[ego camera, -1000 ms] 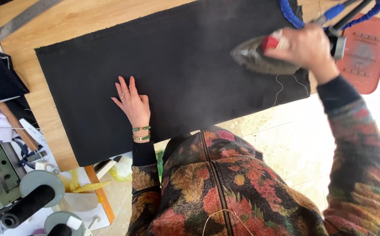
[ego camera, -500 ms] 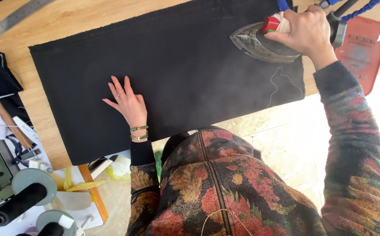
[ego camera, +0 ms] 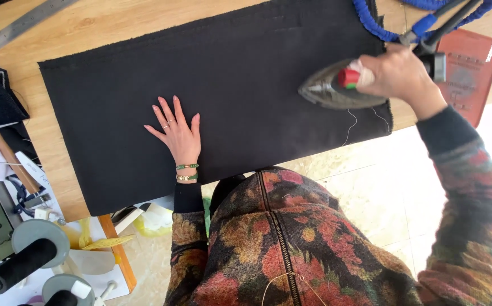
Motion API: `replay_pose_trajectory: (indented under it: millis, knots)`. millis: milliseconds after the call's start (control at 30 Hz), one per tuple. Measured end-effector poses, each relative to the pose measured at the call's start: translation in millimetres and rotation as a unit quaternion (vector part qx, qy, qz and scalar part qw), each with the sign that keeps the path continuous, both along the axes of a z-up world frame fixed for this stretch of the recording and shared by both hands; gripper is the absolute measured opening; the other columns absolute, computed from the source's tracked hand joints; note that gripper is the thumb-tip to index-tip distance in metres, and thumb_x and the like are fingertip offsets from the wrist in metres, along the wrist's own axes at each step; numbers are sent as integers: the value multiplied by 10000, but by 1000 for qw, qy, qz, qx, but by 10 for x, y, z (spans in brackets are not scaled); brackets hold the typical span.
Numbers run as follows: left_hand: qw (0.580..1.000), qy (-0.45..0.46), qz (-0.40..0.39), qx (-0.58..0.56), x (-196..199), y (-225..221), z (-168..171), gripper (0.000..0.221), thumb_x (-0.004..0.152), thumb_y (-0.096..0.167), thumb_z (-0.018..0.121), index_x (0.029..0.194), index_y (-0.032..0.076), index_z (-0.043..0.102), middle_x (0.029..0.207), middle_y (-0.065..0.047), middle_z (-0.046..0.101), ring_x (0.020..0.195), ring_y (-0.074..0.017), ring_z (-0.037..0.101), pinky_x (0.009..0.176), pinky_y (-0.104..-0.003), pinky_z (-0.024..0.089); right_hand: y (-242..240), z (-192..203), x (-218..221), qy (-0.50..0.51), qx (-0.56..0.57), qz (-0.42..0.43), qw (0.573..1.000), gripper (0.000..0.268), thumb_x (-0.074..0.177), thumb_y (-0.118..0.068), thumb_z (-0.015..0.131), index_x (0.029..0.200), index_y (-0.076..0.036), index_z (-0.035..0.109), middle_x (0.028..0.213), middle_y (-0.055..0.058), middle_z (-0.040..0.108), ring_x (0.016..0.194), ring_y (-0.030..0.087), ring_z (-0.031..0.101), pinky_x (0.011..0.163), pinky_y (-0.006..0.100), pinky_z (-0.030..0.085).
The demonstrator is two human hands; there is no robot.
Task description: Ironing a rectangular piece of black fabric on a wooden workbench using a professional steam iron.
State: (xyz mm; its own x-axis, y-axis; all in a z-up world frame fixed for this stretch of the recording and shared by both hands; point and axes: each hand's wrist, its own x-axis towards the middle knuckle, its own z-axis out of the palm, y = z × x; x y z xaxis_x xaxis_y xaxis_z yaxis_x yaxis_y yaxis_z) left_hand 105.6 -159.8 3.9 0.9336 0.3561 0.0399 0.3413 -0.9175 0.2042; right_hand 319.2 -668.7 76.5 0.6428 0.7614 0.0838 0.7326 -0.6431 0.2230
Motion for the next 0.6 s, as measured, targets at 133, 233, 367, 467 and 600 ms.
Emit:
replay_pose_trajectory:
  millis: [133,233,367,467,600]
  knots:
    - [1000,-7,0,5,-1,12,-21,671,1142,493,509,1679,144,310,1730,-130,62,1603,-370,65,1194,-764,25,-223,293,-231,51,-42,-18,998,249,948,-500,701,1048,-272,720,654,-17,657,667,249,640,629,384,515]
    - [1000,-16,-4,3,24,5,0,658,1141,467,525,1677,144,320,1732,-123,71,1604,-366,70,1187,-774,35,-646,364,-350,-18,-77,-64,995,201,1037,-553,679,979,-362,700,731,-66,649,775,259,693,631,364,519]
    - [1000,-29,8,-8,74,61,95,556,1101,366,559,1604,162,437,1699,-115,219,1562,-405,197,1133,-812,95,-1554,43,-300,-70,-164,-171,969,528,950,-735,624,1338,-399,748,783,-53,691,849,188,728,744,291,571]
    - [998,-69,2,-9,138,221,146,428,1081,269,569,1496,163,573,1618,-88,403,1500,-391,333,1109,-806,164,-2217,-330,-166,-48,-161,-264,950,654,920,-773,653,1410,-359,781,838,-30,747,900,178,730,755,261,568]
    - [992,-127,-11,-1,280,558,219,305,1048,147,621,1346,179,675,1488,-57,516,1410,-383,442,1067,-755,310,-2662,-587,0,208,219,-309,902,561,933,-28,816,1488,3,736,1130,225,727,991,313,674,819,425,510]
